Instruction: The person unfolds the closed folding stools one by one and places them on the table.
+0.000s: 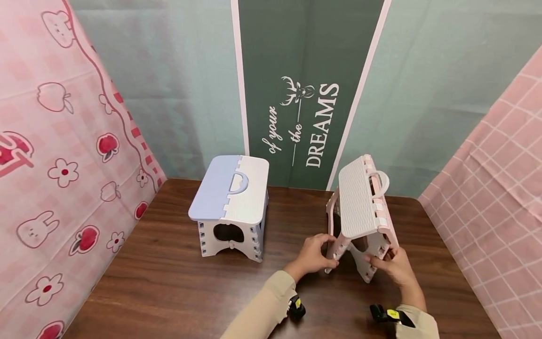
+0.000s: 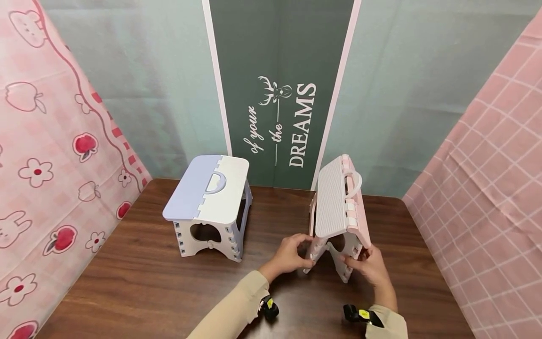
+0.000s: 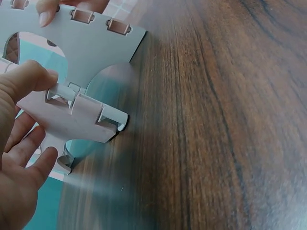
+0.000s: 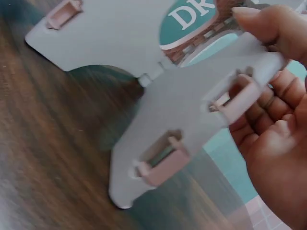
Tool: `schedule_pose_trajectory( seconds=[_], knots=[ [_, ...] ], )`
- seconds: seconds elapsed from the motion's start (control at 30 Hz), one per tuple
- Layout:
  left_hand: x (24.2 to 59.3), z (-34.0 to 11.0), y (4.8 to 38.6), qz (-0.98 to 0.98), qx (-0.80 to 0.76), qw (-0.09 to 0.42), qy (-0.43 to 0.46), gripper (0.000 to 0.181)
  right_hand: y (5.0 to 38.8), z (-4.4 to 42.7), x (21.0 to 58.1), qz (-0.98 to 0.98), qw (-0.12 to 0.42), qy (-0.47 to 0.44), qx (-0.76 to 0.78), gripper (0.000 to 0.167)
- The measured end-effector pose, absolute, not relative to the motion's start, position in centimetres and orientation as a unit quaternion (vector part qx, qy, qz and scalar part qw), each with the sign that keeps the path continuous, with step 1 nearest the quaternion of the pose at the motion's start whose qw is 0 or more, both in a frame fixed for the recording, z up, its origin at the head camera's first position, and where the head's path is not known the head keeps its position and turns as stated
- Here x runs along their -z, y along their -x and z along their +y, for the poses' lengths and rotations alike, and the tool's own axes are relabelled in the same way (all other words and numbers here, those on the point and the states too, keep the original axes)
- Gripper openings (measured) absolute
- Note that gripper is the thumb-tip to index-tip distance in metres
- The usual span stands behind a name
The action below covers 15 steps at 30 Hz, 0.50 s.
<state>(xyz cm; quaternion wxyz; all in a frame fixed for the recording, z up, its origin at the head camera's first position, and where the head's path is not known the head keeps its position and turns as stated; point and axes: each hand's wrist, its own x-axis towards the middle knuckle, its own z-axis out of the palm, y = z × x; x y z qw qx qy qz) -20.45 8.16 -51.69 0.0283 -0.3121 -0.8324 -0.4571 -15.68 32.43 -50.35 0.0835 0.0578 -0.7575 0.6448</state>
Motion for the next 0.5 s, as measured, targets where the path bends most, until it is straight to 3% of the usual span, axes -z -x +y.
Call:
schedule_pose_trajectory(
  seconds=[0.2, 0.5],
  knots=[
    [51.7, 8.0, 20.6, -0.83, 0.461, 0.025, 0.315, 0.052, 15.7, 33.5, 49.7, -0.781, 0.042, -0.102, -0.615, 0.064],
    [51.6, 7.7, 20.8, -0.827, 0.471, 0.0, 0.309, 0.052, 15.7, 34.3, 49.8, -0.768, 0.036, -0.147, -0.622, 0.06]
  ],
)
